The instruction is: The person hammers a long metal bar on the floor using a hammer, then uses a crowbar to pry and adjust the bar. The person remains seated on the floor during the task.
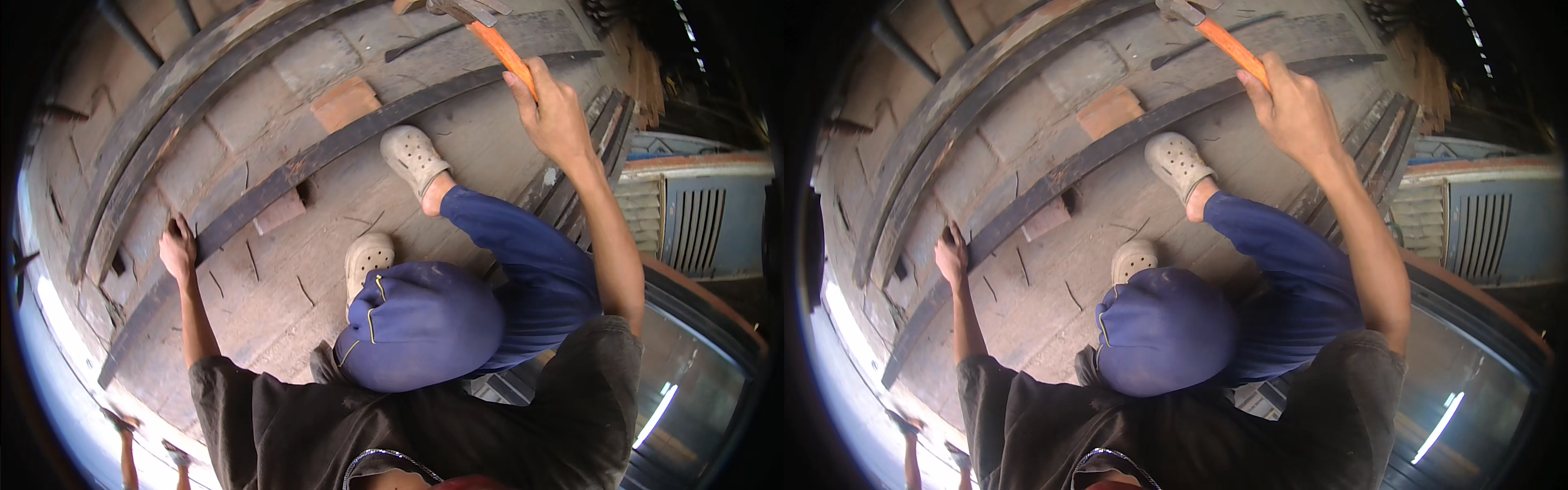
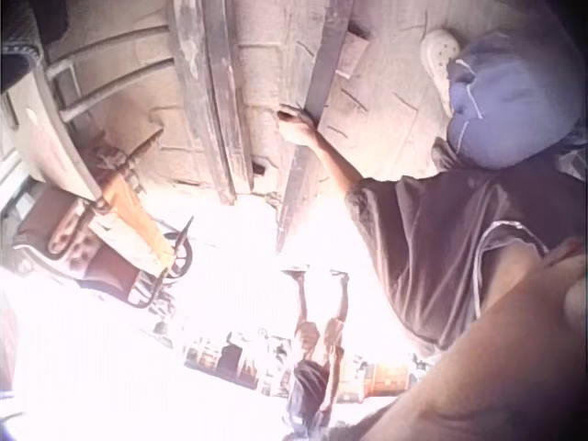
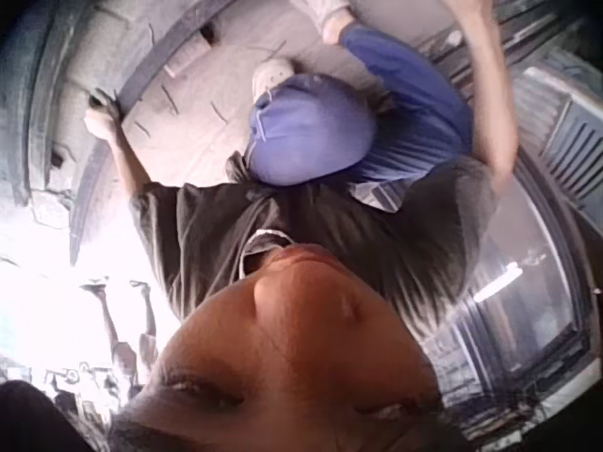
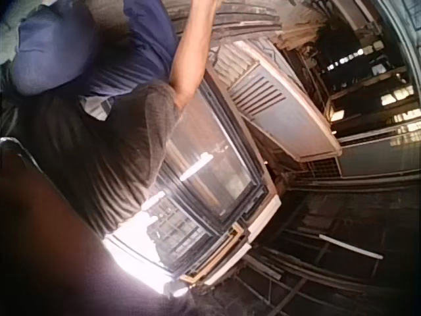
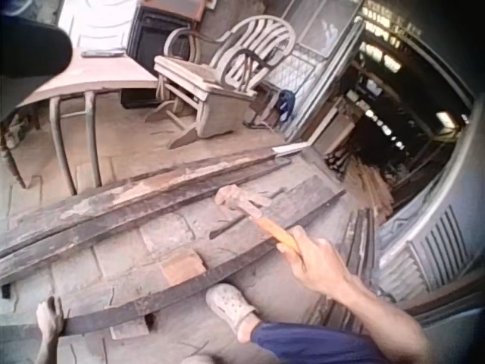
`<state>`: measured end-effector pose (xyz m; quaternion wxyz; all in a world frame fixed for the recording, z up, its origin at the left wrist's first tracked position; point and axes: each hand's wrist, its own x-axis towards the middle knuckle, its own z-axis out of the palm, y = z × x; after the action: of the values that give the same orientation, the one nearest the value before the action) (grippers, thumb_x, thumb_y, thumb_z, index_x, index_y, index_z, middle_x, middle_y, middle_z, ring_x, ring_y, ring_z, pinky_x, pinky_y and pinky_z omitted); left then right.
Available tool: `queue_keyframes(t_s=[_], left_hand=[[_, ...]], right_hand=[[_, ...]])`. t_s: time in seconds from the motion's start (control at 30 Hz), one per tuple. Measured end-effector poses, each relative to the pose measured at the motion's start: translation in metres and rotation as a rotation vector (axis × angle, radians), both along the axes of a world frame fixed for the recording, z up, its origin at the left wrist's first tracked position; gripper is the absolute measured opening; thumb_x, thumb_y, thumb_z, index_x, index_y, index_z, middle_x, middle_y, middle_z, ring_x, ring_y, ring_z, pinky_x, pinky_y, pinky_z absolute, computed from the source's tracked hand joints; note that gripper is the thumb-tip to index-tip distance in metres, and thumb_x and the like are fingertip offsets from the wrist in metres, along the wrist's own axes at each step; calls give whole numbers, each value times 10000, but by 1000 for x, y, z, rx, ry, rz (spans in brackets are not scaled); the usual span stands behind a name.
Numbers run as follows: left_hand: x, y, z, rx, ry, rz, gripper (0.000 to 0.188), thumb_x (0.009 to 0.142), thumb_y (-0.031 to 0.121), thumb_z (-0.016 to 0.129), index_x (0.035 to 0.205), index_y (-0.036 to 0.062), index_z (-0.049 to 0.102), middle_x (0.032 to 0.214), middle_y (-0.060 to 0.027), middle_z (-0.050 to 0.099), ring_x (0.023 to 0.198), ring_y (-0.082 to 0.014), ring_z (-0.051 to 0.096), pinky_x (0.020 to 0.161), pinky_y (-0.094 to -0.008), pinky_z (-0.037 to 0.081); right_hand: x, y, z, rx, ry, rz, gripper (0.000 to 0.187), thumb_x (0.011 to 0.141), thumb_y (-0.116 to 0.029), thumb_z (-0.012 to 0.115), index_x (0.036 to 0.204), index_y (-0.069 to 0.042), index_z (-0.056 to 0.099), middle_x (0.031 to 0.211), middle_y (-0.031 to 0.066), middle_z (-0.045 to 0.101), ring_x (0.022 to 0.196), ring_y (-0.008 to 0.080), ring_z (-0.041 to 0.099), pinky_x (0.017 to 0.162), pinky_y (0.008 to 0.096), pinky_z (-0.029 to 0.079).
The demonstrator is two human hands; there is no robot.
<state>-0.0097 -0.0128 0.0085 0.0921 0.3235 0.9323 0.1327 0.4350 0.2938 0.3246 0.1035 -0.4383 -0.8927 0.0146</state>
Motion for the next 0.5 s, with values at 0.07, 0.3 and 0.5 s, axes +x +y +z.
queue_keyframes(t_s=[0.07,0.3,0.5], left_hand=[[8,7,-6,27,-40,-7,515,990,468,439,939,12,672,861,-262,675,863,-455,661,729,-500,514],[3,6,-19,103,-11,-127,498,1016,432,439,796,33,639,692,-166,674,683,-352,692,633,-447,516],[4,0,-20,166,-55,-81,475,1025,386,457,803,11,645,646,-147,650,592,-292,667,563,-413,494]], right_hand=[[39,3,27,89,-54,-42,250,978,-240,599,989,-4,516,676,245,602,641,454,615,530,484,450],[189,6,-64,-255,-58,-384,383,999,-360,520,1042,15,586,733,267,614,743,441,638,670,504,466],[254,-44,-270,-772,381,-1002,461,1030,-437,459,818,-41,565,621,38,556,460,146,530,417,330,442]])
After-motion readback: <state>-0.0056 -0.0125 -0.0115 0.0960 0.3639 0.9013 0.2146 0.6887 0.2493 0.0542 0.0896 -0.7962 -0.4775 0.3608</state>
